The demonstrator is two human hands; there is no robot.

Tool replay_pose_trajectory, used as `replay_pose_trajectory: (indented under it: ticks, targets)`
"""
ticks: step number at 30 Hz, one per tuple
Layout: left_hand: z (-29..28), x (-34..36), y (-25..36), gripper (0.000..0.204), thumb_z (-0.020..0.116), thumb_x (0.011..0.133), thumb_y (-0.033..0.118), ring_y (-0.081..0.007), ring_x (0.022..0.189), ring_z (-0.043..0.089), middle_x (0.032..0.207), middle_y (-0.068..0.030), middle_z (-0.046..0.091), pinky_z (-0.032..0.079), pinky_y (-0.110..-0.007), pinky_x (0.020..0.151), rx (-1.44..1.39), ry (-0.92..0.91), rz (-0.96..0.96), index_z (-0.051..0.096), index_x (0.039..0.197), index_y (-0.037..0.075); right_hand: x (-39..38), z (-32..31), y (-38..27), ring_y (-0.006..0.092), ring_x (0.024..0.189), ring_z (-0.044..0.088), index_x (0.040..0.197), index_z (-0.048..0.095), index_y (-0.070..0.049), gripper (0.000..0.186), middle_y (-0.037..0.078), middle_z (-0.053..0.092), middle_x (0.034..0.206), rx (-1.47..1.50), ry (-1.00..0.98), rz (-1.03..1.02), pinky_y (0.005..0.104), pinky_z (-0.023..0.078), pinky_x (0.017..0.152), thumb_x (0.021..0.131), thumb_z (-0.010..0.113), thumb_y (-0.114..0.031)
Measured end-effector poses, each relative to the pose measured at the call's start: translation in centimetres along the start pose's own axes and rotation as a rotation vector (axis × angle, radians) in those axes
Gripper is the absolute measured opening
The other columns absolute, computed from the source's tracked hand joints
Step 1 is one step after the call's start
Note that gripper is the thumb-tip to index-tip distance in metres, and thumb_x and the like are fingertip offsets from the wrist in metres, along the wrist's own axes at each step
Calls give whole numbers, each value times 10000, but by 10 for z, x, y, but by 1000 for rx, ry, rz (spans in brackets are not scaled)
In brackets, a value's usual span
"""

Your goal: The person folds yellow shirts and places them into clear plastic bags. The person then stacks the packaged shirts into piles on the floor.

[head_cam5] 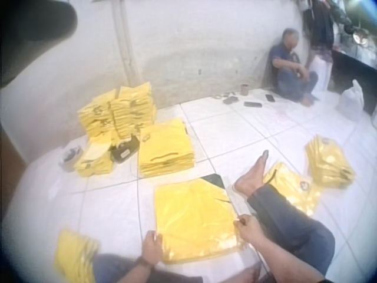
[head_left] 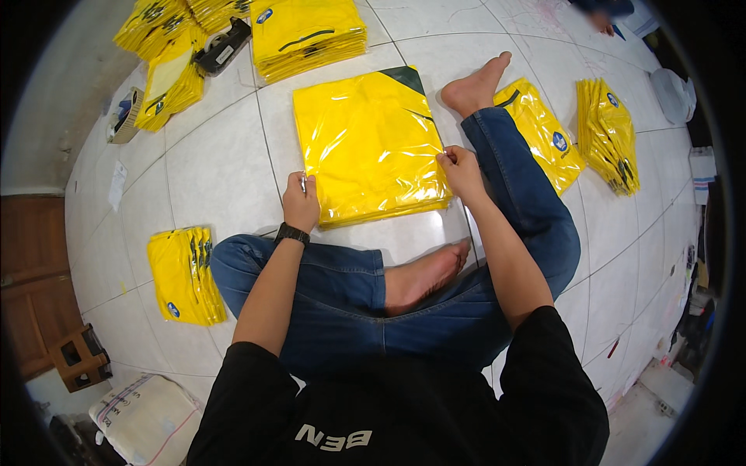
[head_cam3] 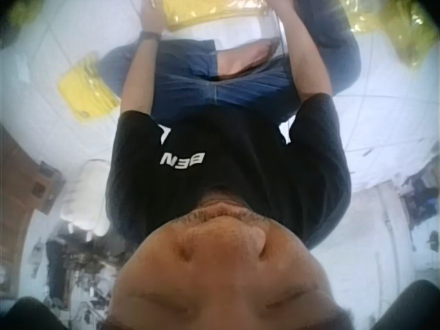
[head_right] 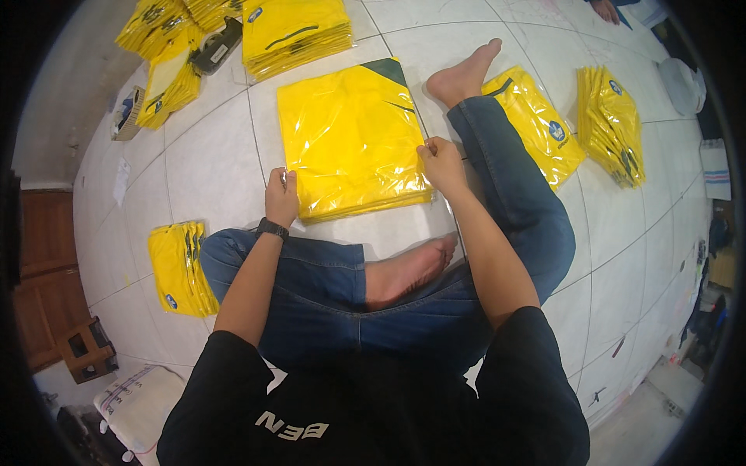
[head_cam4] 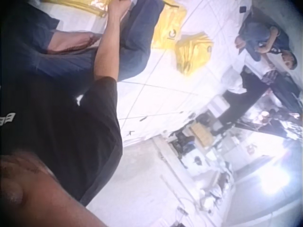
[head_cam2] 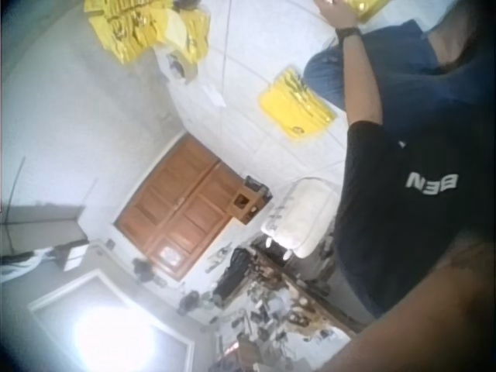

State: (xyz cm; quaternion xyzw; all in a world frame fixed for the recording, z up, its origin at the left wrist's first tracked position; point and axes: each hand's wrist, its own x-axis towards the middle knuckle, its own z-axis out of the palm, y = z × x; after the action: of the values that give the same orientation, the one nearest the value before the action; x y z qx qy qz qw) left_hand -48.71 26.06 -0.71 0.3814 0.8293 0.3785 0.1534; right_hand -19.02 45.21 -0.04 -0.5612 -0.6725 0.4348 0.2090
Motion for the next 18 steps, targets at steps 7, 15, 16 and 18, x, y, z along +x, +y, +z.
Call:
replay_pose_trajectory:
  ticks: [7, 15, 16, 18]
  targets:
    - [5, -4, -6, 244, 573, 1033, 230, -362, 711, 645, 781, -188, 651, 493, -448, 658, 1, 7, 24, 578, 1115, 0, -2, 1, 14, 297, 829, 724, 1075, 712, 41, 264, 202, 743, 912, 54, -1, -10, 382, 534, 772, 921, 698, -174]
    - [-3, -5, 14, 283, 652, 976, 208, -353, 887, 650, 970, -184, 669, 519, -427, 782, 126, 79, 142, 599, 1173, 13, -19, 0, -6, 352, 924, 696, 1138, 681, 20, 308, 185, 719, 1013, -131, 77, -53, 429, 527, 840, 905, 714, -178]
    - [-7, -7, 33, 302, 677, 953, 203, -344, 933, 644, 1018, -174, 667, 519, -423, 808, 245, 167, 346, 605, 1180, 19, -25, -3, -9, 364, 946, 685, 1152, 673, 10, 320, 179, 710, 1036, -203, 130, -84, 439, 522, 857, 899, 721, -180]
    - [-17, -13, 64, 303, 707, 915, 181, -332, 983, 635, 1069, -152, 660, 524, -422, 844, 312, 74, 691, 623, 1165, 33, -37, -8, -22, 360, 942, 663, 1162, 660, -14, 321, 160, 685, 1032, -311, 181, -456, 442, 524, 855, 874, 739, -134]
